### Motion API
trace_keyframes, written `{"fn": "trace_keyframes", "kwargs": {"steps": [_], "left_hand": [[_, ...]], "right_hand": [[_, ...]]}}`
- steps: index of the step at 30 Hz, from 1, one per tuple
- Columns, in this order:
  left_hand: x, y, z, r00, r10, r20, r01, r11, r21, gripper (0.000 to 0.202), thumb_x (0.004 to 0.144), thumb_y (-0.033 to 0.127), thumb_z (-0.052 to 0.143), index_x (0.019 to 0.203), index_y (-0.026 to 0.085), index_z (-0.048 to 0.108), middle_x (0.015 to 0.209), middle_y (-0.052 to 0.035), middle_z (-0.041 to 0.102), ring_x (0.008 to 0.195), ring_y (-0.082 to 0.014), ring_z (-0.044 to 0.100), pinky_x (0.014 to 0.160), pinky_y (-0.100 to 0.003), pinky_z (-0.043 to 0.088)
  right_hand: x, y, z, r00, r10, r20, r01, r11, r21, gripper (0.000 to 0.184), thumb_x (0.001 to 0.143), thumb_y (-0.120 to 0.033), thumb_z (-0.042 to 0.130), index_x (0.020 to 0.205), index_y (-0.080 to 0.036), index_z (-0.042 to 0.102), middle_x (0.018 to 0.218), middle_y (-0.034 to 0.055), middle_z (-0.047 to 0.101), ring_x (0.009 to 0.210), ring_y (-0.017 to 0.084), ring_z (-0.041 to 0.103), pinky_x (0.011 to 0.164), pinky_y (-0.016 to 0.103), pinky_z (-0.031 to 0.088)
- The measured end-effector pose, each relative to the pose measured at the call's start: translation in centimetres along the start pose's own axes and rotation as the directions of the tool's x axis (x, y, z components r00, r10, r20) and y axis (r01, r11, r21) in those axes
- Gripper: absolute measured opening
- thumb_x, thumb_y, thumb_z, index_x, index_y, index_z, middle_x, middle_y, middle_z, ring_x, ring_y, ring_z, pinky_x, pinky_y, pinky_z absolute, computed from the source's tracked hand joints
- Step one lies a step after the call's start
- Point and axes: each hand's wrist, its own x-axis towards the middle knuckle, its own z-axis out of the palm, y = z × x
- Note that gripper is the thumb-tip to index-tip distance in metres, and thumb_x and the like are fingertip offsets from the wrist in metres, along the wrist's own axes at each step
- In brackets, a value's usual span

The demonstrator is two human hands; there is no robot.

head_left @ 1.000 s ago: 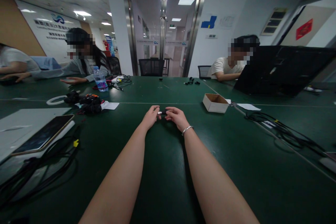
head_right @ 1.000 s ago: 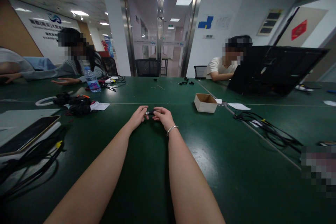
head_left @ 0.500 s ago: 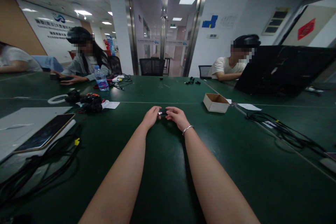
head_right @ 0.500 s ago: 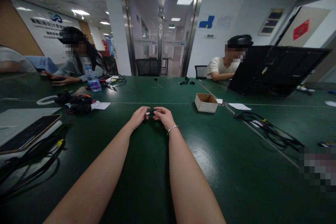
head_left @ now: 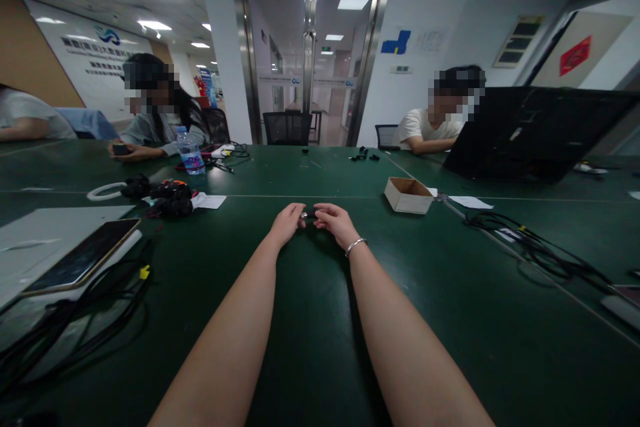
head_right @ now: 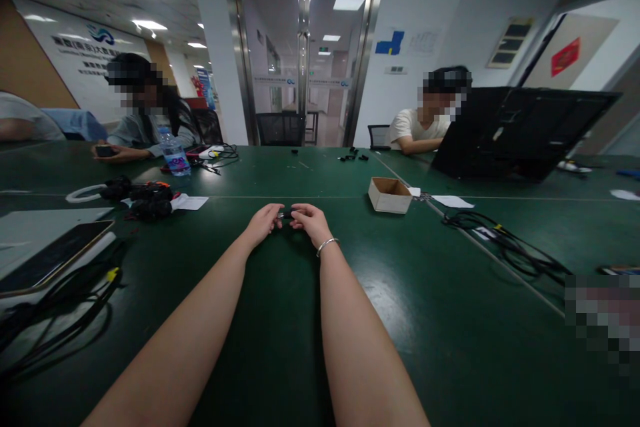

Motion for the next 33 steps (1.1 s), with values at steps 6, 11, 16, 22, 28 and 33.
{"fn": "trace_keyframes", "kwargs": {"steps": [6, 11, 16, 22, 28, 33], "left_hand": [[0.09, -0.06, 0.09, 1.000, 0.005, -0.003, -0.005, 0.999, -0.033, 0.039, 0.082, 0.025, 0.051, 0.120, 0.017, 0.054, 0.072, -0.0005, 0.059, 0.059, -0.0111, 0.051, 0.052, -0.020, 0.036], [0.25, -0.34, 0.11, 0.999, 0.014, 0.030, -0.013, 0.999, -0.035, 0.037, 0.090, 0.036, 0.039, 0.113, 0.015, 0.059, 0.056, 0.0013, 0.052, 0.050, -0.0113, 0.045, 0.050, -0.022, 0.033], [0.37, -0.44, -0.05, 0.999, 0.011, 0.039, -0.008, 0.996, -0.087, 0.034, 0.089, 0.033, 0.041, 0.111, 0.016, 0.060, 0.061, 0.0010, 0.052, 0.053, -0.0113, 0.046, 0.052, -0.022, 0.033], [0.42, -0.40, -0.04, 0.998, 0.026, 0.065, -0.020, 0.996, -0.087, 0.034, 0.089, 0.036, 0.042, 0.107, 0.014, 0.061, 0.059, 0.0005, 0.052, 0.054, -0.0121, 0.046, 0.054, -0.024, 0.033], [0.38, -0.44, 0.03, 0.999, 0.028, 0.036, -0.026, 0.998, -0.060, 0.034, 0.087, 0.037, 0.048, 0.111, 0.016, 0.061, 0.069, -0.0018, 0.057, 0.061, -0.0133, 0.050, 0.056, -0.024, 0.036], [0.30, -0.13, 0.01, 0.998, 0.038, 0.043, -0.036, 0.997, -0.061, 0.034, 0.087, 0.036, 0.049, 0.113, 0.016, 0.059, 0.069, -0.0010, 0.057, 0.059, -0.0124, 0.049, 0.055, -0.023, 0.036]], "right_hand": [[-0.04, -0.03, 0.01, 1.000, 0.003, 0.000, -0.003, 1.000, 0.002, 0.019, 0.074, -0.006, 0.067, 0.091, -0.013, 0.067, 0.065, 0.0005, 0.066, 0.054, 0.009, 0.064, 0.050, 0.015, 0.052], [0.00, 0.08, -0.08, 1.000, -0.007, 0.017, 0.007, 1.000, 0.003, 0.019, 0.073, -0.007, 0.069, 0.091, -0.014, 0.067, 0.067, 0.0012, 0.067, 0.055, 0.009, 0.064, 0.051, 0.016, 0.052], [0.03, 0.09, -0.15, 0.999, -0.005, 0.032, 0.005, 1.000, -0.012, 0.018, 0.073, -0.007, 0.069, 0.091, -0.014, 0.067, 0.069, 0.0013, 0.067, 0.055, 0.009, 0.064, 0.051, 0.016, 0.052], [0.05, 0.06, -0.17, 0.999, 0.001, 0.035, -0.001, 1.000, -0.014, 0.018, 0.075, -0.006, 0.067, 0.090, -0.014, 0.067, 0.071, 0.0015, 0.067, 0.055, 0.009, 0.063, 0.051, 0.016, 0.052], [-0.01, 0.08, -0.17, 0.999, -0.005, 0.042, 0.006, 1.000, -0.016, 0.019, 0.074, -0.006, 0.067, 0.091, -0.014, 0.068, 0.072, 0.0016, 0.067, 0.056, 0.008, 0.063, 0.051, 0.016, 0.052], [0.07, 0.18, -0.16, 0.999, -0.007, 0.035, 0.007, 1.000, -0.003, 0.018, 0.074, -0.006, 0.066, 0.090, -0.014, 0.067, 0.071, 0.0016, 0.067, 0.054, 0.008, 0.063, 0.051, 0.016, 0.051]]}}
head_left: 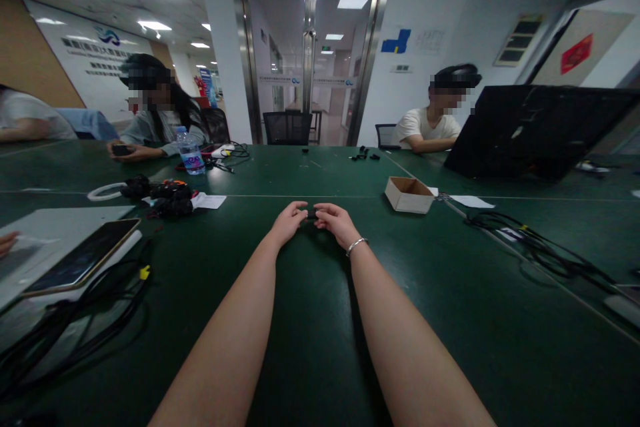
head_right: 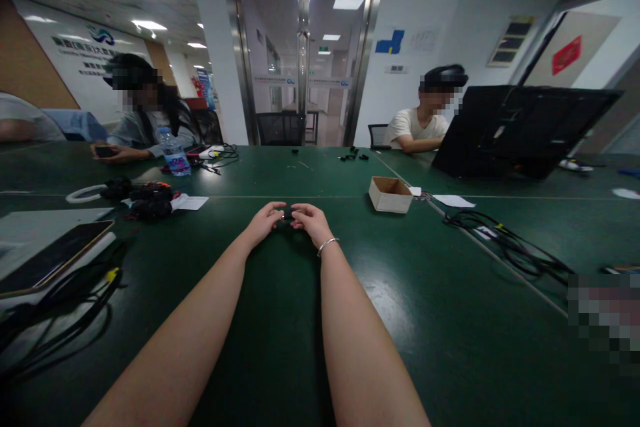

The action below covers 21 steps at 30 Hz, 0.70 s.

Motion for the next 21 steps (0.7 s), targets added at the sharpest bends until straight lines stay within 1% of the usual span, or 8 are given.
{"fn": "trace_keyframes", "kwargs": {"steps": [2, 4, 6, 8, 10, 15, 18, 21], "left_hand": [[-0.1, 0.3, 0.0, 1.000, -0.006, 0.021, 0.006, 1.000, 0.007, 0.034, 0.088, 0.037, 0.045, 0.109, 0.014, 0.061, 0.063, -0.0005, 0.054, 0.057, -0.0123, 0.047, 0.054, -0.023, 0.034], [-0.3, 0.6, 0.1, 0.999, -0.037, 0.003, 0.037, 0.999, 0.006, 0.038, 0.090, 0.041, 0.041, 0.108, 0.015, 0.061, 0.061, -0.0006, 0.053, 0.055, -0.0120, 0.046, 0.052, -0.022, 0.033], [-0.4, 0.8, 0.1, 0.997, -0.068, -0.035, 0.068, 0.998, -0.014, 0.038, 0.089, 0.041, 0.045, 0.116, 0.017, 0.058, 0.066, -0.0004, 0.055, 0.054, -0.0111, 0.046, 0.051, -0.022, 0.032], [-0.5, 0.9, 0.1, 0.996, -0.083, -0.032, 0.082, 0.996, -0.033, 0.039, 0.088, 0.035, 0.047, 0.122, 0.017, 0.053, 0.066, 0.0003, 0.055, 0.053, -0.0106, 0.046, 0.051, -0.021, 0.032], [-0.5, 0.9, 0.2, 0.997, -0.076, -0.010, 0.076, 0.996, -0.040, 0.038, 0.089, 0.032, 0.042, 0.122, 0.015, 0.053, 0.060, 0.0008, 0.052, 0.052, -0.0111, 0.045, 0.051, -0.021, 0.032], [-0.2, 0.4, 0.2, 0.999, -0.046, -0.022, 0.046, 0.999, -0.020, 0.039, 0.088, 0.036, 0.045, 0.118, 0.015, 0.056, 0.062, 0.0003, 0.055, 0.053, -0.0112, 0.046, 0.051, -0.021, 0.033], [-0.1, 0.1, 0.1, 1.000, -0.025, 0.015, 0.025, 0.999, -0.030, 0.043, 0.091, 0.042, 0.038, 0.113, 0.013, 0.060, 0.056, 0.0005, 0.052, 0.051, -0.0118, 0.045, 0.051, -0.022, 0.033], [0.0, -0.1, 0.1, 1.000, -0.021, -0.009, 0.021, 1.000, -0.021, 0.042, 0.089, 0.043, 0.042, 0.115, 0.015, 0.059, 0.063, -0.0005, 0.056, 0.052, -0.0112, 0.046, 0.051, -0.022, 0.034]], "right_hand": [[0.1, 0.0, 0.0, 1.000, 0.001, 0.004, -0.001, 1.000, 0.001, 0.018, 0.074, -0.005, 0.066, 0.090, -0.014, 0.067, 0.071, 0.0016, 0.068, 0.054, 0.008, 0.062, 0.051, 0.016, 0.051], [0.1, 0.1, 0.0, 1.000, 0.004, 0.001, -0.004, 1.000, -0.002, 0.018, 0.074, -0.005, 0.065, 0.090, -0.014, 0.067, 0.071, 0.0018, 0.068, 0.054, 0.008, 0.063, 0.051, 0.016, 0.052], [0.1, 0.1, 0.0, 1.000, 0.005, -0.009, -0.005, 1.000, -0.004, 0.018, 0.075, -0.005, 0.064, 0.091, -0.014, 0.067, 0.071, 0.0017, 0.067, 0.054, 0.008, 0.063, 0.051, 0.016, 0.051], [0.1, 0.0, -0.1, 1.000, 0.008, -0.010, -0.008, 1.000, -0.004, 0.018, 0.075, -0.006, 0.065, 0.091, -0.014, 0.067, 0.071, 0.0018, 0.067, 0.055, 0.008, 0.063, 0.051, 0.016, 0.051], [0.1, 0.0, -0.1, 1.000, 0.007, -0.008, -0.007, 1.000, -0.007, 0.018, 0.075, -0.006, 0.066, 0.091, -0.014, 0.067, 0.072, 0.0019, 0.067, 0.055, 0.008, 0.063, 0.051, 0.016, 0.051], [0.0, -0.1, 0.0, 1.000, 0.007, -0.016, -0.007, 1.000, -0.009, 0.018, 0.074, -0.007, 0.066, 0.091, -0.014, 0.066, 0.070, 0.0012, 0.067, 0.054, 0.008, 0.063, 0.050, 0.015, 0.051], [-0.1, -0.1, 0.0, 1.000, 0.006, -0.013, -0.006, 1.000, -0.010, 0.018, 0.073, -0.008, 0.068, 0.090, -0.014, 0.066, 0.070, 0.0011, 0.066, 0.054, 0.008, 0.063, 0.050, 0.015, 0.051], [-0.1, -0.1, 0.0, 1.000, 0.004, -0.015, -0.004, 1.000, -0.012, 0.019, 0.073, -0.009, 0.069, 0.090, -0.015, 0.066, 0.071, 0.0014, 0.067, 0.055, 0.008, 0.063, 0.050, 0.015, 0.052]]}}
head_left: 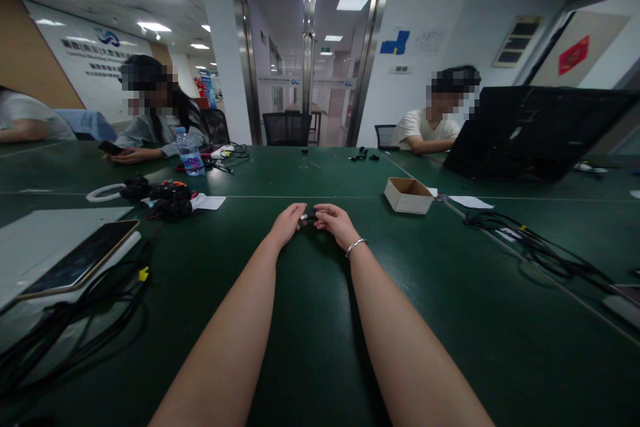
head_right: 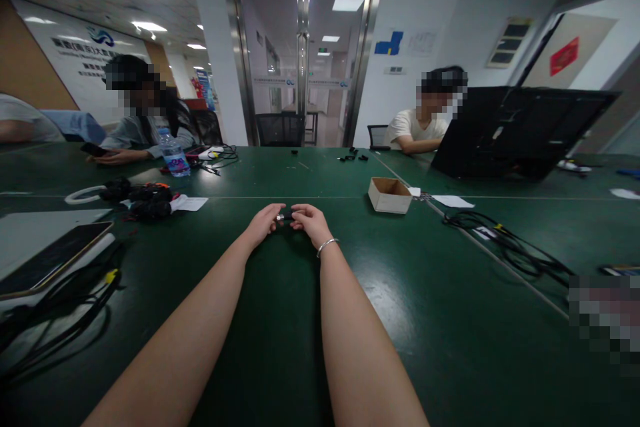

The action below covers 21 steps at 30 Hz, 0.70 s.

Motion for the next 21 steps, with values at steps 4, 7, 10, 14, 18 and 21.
{"fn": "trace_keyframes", "kwargs": {"steps": [4, 7, 10, 14, 18, 21], "left_hand": [[0.00, -0.10, -0.08, 1.000, 0.000, -0.009, 0.000, 1.000, 0.031, 0.042, 0.091, 0.041, 0.039, 0.116, 0.014, 0.058, 0.059, 0.0000, 0.053, 0.053, -0.0122, 0.047, 0.051, -0.022, 0.034], [-0.09, -0.08, -0.08, 1.000, 0.000, -0.015, 0.001, 0.999, 0.033, 0.044, 0.089, 0.046, 0.042, 0.117, 0.015, 0.058, 0.065, -0.0009, 0.057, 0.055, -0.0117, 0.048, 0.053, -0.023, 0.035], [-0.16, -0.06, -0.02, 1.000, 0.023, 0.007, -0.023, 0.998, 0.057, 0.044, 0.088, 0.046, 0.047, 0.118, 0.015, 0.057, 0.064, -0.0002, 0.057, 0.057, -0.0124, 0.049, 0.055, -0.023, 0.036], [-0.08, -0.17, 0.02, 0.999, 0.037, -0.008, -0.036, 0.998, 0.060, 0.046, 0.088, 0.050, 0.044, 0.115, 0.015, 0.059, 0.067, -0.0015, 0.059, 0.060, -0.0133, 0.052, 0.057, -0.024, 0.038], [-0.08, -0.16, -0.04, 0.999, 0.039, 0.017, -0.041, 0.997, 0.073, 0.046, 0.087, 0.048, 0.047, 0.116, 0.014, 0.058, 0.061, -0.0002, 0.057, 0.057, -0.0134, 0.052, 0.056, -0.024, 0.037], [-0.20, 0.00, -0.03, 1.000, 0.019, 0.009, -0.020, 0.997, 0.072, 0.049, 0.088, 0.052, 0.042, 0.113, 0.014, 0.060, 0.061, -0.0011, 0.058, 0.057, -0.0135, 0.051, 0.055, -0.024, 0.037]], "right_hand": [[0.04, 0.05, -0.05, 1.000, -0.003, 0.012, 0.003, 1.000, -0.002, 0.018, 0.073, -0.009, 0.069, 0.090, -0.015, 0.066, 0.071, 0.0012, 0.067, 0.056, 0.009, 0.064, 0.050, 0.016, 0.052], [0.03, 0.08, -0.04, 1.000, -0.008, 0.002, 0.008, 1.000, 0.003, 0.018, 0.073, -0.009, 0.069, 0.090, -0.015, 0.066, 0.069, 0.0010, 0.066, 0.055, 0.009, 0.063, 0.050, 0.015, 0.052], [0.00, 0.07, 0.02, 1.000, -0.005, 0.001, 0.005, 1.000, 0.000, 0.019, 0.072, -0.010, 0.071, 0.090, -0.014, 0.066, 0.068, 0.0012, 0.066, 0.054, 0.008, 0.063, 0.050, 0.016, 0.051], [-0.04, 0.00, 0.11, 1.000, 0.004, -0.019, -0.004, 1.000, 0.001, 0.020, 0.073, -0.009, 0.069, 0.091, -0.014, 0.064, 0.068, 0.0011, 0.066, 0.055, 0.009, 0.063, 0.051, 0.016, 0.051], [-0.04, -0.04, 0.12, 1.000, 0.010, -0.022, -0.010, 1.000, -0.003, 0.019, 0.074, -0.007, 0.067, 0.091, -0.014, 0.065, 0.068, 0.0010, 0.065, 0.054, 0.008, 0.062, 0.050, 0.015, 0.050], [-0.05, -0.02, 0.08, 1.000, 0.004, -0.016, -0.004, 1.000, 0.001, 0.018, 0.074, -0.007, 0.067, 0.091, -0.014, 0.065, 0.068, 0.0009, 0.065, 0.055, 0.008, 0.062, 0.049, 0.015, 0.050]]}}
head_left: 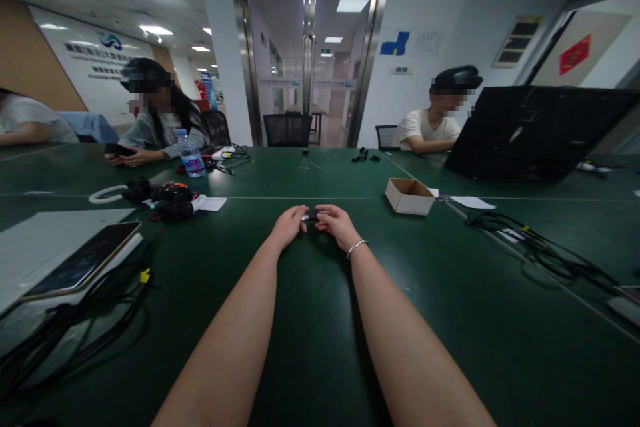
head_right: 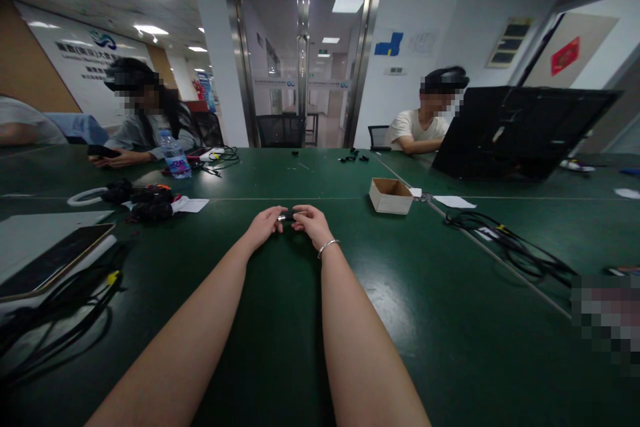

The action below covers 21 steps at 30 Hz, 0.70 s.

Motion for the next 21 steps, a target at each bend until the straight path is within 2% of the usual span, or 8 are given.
{"fn": "trace_keyframes", "kwargs": {"steps": [3, 7, 11, 15, 19, 21], "left_hand": [[-0.05, 0.06, 0.05, 1.000, 0.017, 0.000, -0.017, 1.000, -0.010, 0.048, 0.085, 0.049, 0.051, 0.117, 0.015, 0.057, 0.066, -0.0018, 0.061, 0.063, -0.0140, 0.054, 0.057, -0.023, 0.038], [0.05, -0.07, 0.03, 1.000, -0.016, -0.010, 0.015, 1.000, -0.022, 0.049, 0.090, 0.051, 0.038, 0.113, 0.015, 0.060, 0.062, -0.0018, 0.059, 0.054, -0.0126, 0.049, 0.054, -0.023, 0.036], [0.14, -0.31, -0.08, 1.000, -0.002, -0.019, 0.001, 1.000, -0.029, 0.045, 0.086, 0.050, 0.049, 0.116, 0.018, 0.058, 0.069, -0.0004, 0.058, 0.054, -0.0108, 0.047, 0.052, -0.022, 0.035], [0.11, -0.32, -0.05, 1.000, 0.005, -0.015, -0.005, 1.000, -0.006, 0.043, 0.090, 0.048, 0.039, 0.110, 0.017, 0.062, 0.060, 0.0008, 0.052, 0.055, -0.0127, 0.047, 0.053, -0.023, 0.034], [-0.04, 0.01, 0.05, 0.999, 0.020, -0.042, -0.020, 1.000, -0.004, 0.039, 0.086, 0.043, 0.050, 0.112, 0.016, 0.060, 0.070, -0.0007, 0.057, 0.058, -0.0123, 0.049, 0.055, -0.023, 0.037], [-0.12, 0.16, 0.02, 0.999, 0.028, -0.020, -0.028, 1.000, -0.002, 0.038, 0.086, 0.043, 0.048, 0.110, 0.016, 0.061, 0.066, -0.0005, 0.056, 0.057, -0.0123, 0.048, 0.055, -0.023, 0.037]], "right_hand": [[-0.03, 0.01, -0.02, 1.000, -0.001, -0.006, 0.001, 1.000, 0.005, 0.019, 0.075, -0.006, 0.065, 0.091, -0.015, 0.065, 0.068, 0.0005, 0.065, 0.055, 0.008, 0.062, 0.049, 0.015, 0.050], [-0.08, -0.04, -0.02, 1.000, 0.003, -0.002, -0.003, 1.000, 0.003, 0.020, 0.073, -0.007, 0.067, 0.091, -0.015, 0.066, 0.069, 0.0007, 0.066, 0.055, 0.008, 0.062, 0.050, 0.015, 0.051], [-0.12, -0.13, 0.01, 1.000, 0.002, 0.003, -0.002, 1.000, 0.012, 0.021, 0.072, -0.008, 0.069, 0.092, -0.015, 0.067, 0.067, 0.0001, 0.065, 0.055, 0.008, 0.062, 0.049, 0.015, 0.051], [-0.16, -0.21, 0.05, 1.000, 0.007, 0.001, -0.007, 1.000, 0.015, 0.020, 0.073, -0.007, 0.067, 0.092, -0.015, 0.067, 0.067, 0.0008, 0.066, 0.055, 0.008, 0.062, 0.050, 0.015, 0.051], [-0.10, -0.15, 0.05, 1.000, 0.001, 0.003, -0.001, 1.000, 0.020, 0.019, 0.074, -0.006, 0.065, 0.090, -0.015, 0.067, 0.066, 0.0008, 0.065, 0.054, 0.008, 0.062, 0.049, 0.015, 0.050], [-0.04, -0.08, 0.02, 1.000, 0.000, 0.007, -0.001, 1.000, 0.019, 0.019, 0.073, -0.006, 0.064, 0.090, -0.015, 0.067, 0.067, 0.0010, 0.065, 0.054, 0.008, 0.061, 0.049, 0.015, 0.050]]}}
